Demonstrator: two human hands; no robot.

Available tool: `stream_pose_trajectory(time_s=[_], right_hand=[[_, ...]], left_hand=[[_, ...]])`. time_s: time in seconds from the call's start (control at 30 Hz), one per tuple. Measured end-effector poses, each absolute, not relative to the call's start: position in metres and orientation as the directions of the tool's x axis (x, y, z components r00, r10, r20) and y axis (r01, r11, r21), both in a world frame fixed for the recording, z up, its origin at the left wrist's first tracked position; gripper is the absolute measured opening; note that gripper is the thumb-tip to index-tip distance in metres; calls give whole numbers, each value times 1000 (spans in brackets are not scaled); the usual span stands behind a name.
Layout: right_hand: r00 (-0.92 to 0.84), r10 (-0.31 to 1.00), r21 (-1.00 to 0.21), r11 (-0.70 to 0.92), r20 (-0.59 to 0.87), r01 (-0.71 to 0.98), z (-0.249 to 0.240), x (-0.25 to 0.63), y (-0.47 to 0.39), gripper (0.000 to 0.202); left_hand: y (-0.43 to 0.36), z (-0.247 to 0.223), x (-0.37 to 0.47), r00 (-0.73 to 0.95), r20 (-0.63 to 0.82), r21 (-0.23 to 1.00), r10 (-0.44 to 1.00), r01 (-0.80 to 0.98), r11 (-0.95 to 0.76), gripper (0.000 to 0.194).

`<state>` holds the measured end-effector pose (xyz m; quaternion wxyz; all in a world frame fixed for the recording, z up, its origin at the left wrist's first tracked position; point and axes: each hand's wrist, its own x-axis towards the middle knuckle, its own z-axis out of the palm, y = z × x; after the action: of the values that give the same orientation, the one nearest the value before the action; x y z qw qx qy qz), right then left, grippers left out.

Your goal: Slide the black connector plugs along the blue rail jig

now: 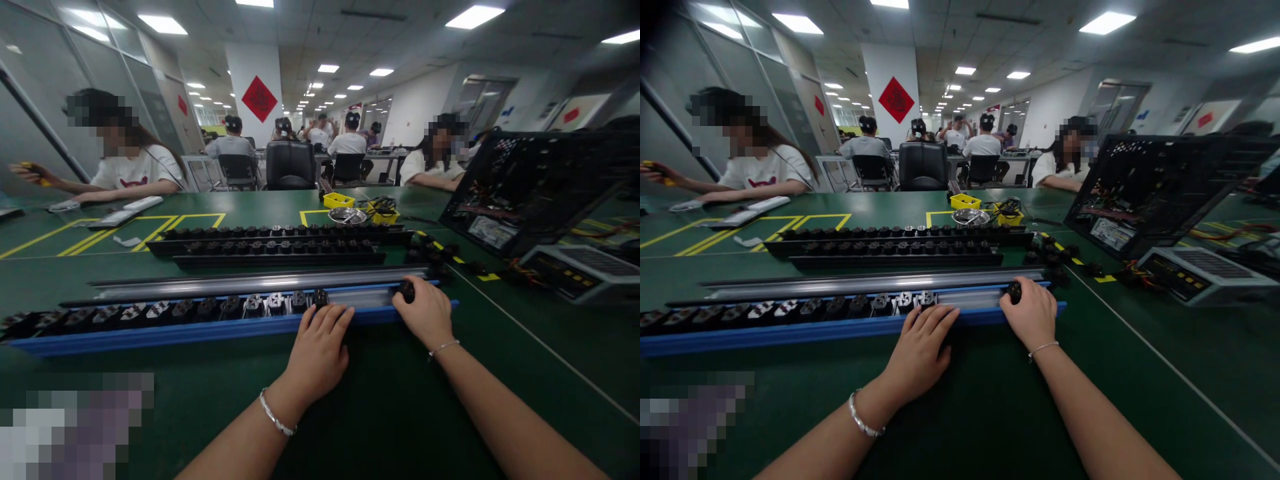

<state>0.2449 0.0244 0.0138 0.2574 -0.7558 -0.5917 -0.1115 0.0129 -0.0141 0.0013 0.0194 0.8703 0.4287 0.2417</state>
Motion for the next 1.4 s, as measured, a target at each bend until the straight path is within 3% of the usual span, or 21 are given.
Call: stream_pose_trajectory(time_s=[0.53,0.97,1.4], right_hand=[[314,822,-318,-172,475,932,15,243,24,39],[295,816,-271,-178,497,946,14,252,28,40],[327,807,-320,-182,491,930,15,251,27,43]], left_hand=[[-12,2,12,507,423,225,751,744,-629,61],[-13,-1,11,520,420,166,744,762,-626,62],[-13,-1,11,513,413,202,752,754,-625,62]])
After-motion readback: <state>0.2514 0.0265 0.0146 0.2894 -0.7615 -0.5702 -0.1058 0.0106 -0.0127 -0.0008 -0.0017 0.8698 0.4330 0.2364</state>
